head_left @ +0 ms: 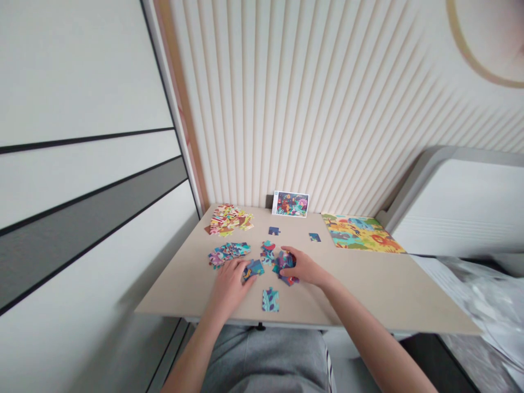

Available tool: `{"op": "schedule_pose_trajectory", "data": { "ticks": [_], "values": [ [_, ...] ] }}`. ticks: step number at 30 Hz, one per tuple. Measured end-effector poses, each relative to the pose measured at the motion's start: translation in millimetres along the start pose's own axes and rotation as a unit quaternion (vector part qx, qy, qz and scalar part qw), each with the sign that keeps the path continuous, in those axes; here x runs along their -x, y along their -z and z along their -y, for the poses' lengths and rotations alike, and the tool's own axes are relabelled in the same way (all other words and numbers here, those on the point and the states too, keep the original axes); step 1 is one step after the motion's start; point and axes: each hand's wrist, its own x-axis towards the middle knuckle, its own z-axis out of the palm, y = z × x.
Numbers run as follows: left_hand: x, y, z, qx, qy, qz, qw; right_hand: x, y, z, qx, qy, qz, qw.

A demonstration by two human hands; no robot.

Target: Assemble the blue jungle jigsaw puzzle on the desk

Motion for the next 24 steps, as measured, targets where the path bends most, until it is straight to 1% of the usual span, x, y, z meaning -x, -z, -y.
{"op": "schedule_pose_trajectory", "data": {
  "ticks": [3, 7, 13, 15, 18, 20, 24],
  "values": [
    [-0.1, -0.2, 0.8, -0.013, -0.003, 0.008, 1.0, 2.1, -5.7, 7.9, 0.041, -0.005, 0.011, 0.999],
    [-0.1, -0.9, 2.0, -0.01, -0.005, 0.012, 1.0, 4.0, -6.4, 16.6, 0.059, 0.003, 0.018, 0.998],
    [-0.4, -0.3, 0.3, 0.006, -0.006, 0.018, 1.0, 2.4, -11.5, 25.4, 0.046, 0.062, -0.014, 0.997],
    [-0.5, 0.3, -0.8, 0.013, -0.005, 0.018, 1.0, -5.2, -15.9, 26.9, 0.039, 0.084, -0.026, 0.995],
    [-0.6, -0.3, -0.6, 0.027, -0.006, 0.016, 0.999, -25.9, -21.9, 25.5, 0.041, 0.108, -0.033, 0.993],
    [-0.4, -2.2, 1.3, 0.038, -0.008, 0.015, 0.999, -43.0, -23.8, 22.5, 0.049, 0.103, -0.014, 0.993],
    [0.4, -7.3, 6.7, 0.064, -0.013, 0.013, 0.998, -67.8, -24.2, 19.0, 0.077, 0.057, 0.057, 0.994]
  ]
}}
